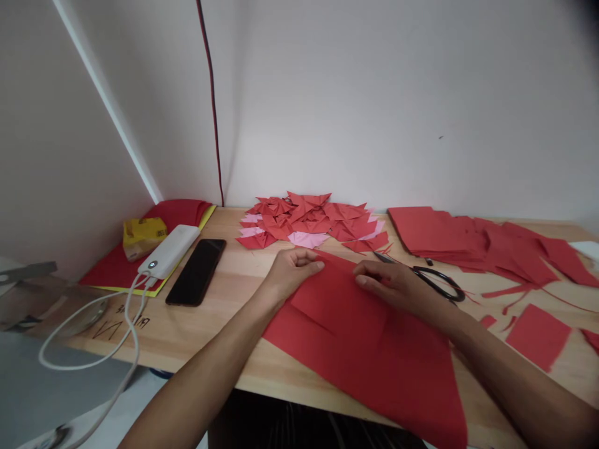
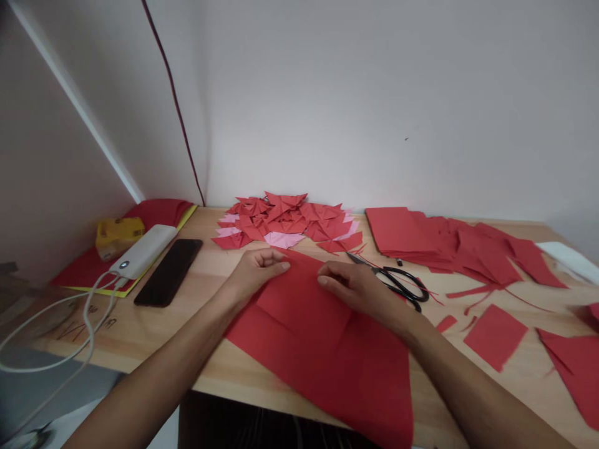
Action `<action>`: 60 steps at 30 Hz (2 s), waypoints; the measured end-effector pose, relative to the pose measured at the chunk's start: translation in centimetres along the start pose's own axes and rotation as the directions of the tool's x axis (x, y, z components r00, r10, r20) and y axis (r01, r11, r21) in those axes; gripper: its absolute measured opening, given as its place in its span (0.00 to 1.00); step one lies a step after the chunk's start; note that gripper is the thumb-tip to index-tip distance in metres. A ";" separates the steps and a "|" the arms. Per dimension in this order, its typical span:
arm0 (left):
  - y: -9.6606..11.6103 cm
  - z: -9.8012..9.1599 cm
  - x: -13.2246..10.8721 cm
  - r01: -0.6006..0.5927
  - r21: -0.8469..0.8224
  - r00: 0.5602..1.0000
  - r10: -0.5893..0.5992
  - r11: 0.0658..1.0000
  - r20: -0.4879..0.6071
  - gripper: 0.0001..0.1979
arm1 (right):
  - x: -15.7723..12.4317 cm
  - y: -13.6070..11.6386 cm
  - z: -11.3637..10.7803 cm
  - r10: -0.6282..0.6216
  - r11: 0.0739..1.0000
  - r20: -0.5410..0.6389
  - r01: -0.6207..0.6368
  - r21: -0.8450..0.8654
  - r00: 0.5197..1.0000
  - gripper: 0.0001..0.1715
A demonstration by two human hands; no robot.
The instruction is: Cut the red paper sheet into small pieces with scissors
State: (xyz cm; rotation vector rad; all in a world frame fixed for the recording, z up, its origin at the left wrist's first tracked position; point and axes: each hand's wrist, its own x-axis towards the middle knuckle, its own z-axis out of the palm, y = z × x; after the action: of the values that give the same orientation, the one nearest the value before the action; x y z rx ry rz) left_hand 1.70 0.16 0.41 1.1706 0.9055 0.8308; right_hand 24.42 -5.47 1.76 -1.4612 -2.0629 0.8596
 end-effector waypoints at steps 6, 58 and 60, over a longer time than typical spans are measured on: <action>-0.9 2.4 -0.6 -0.139 0.285 0.981 0.094 0.948 0.167 0.09 | 0.1 -0.1 2.1 -0.020 1.000 -0.039 0.020 -0.003 0.999 0.19; 0.7 -0.2 -0.1 -0.011 -0.201 1.000 0.015 0.980 0.015 0.13 | -0.2 0.7 0.3 0.055 0.929 -0.554 0.160 0.333 0.831 0.09; 0.4 -0.1 -0.1 0.076 -0.261 0.995 -0.058 0.962 0.076 0.13 | -0.1 0.7 0.4 0.089 0.912 -0.562 0.159 0.378 0.822 0.08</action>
State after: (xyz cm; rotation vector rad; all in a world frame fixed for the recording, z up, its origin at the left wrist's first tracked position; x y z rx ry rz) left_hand 1.55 0.22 0.79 0.9252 0.7490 0.8242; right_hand 24.62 -5.49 0.96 -1.2403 -1.3567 0.6741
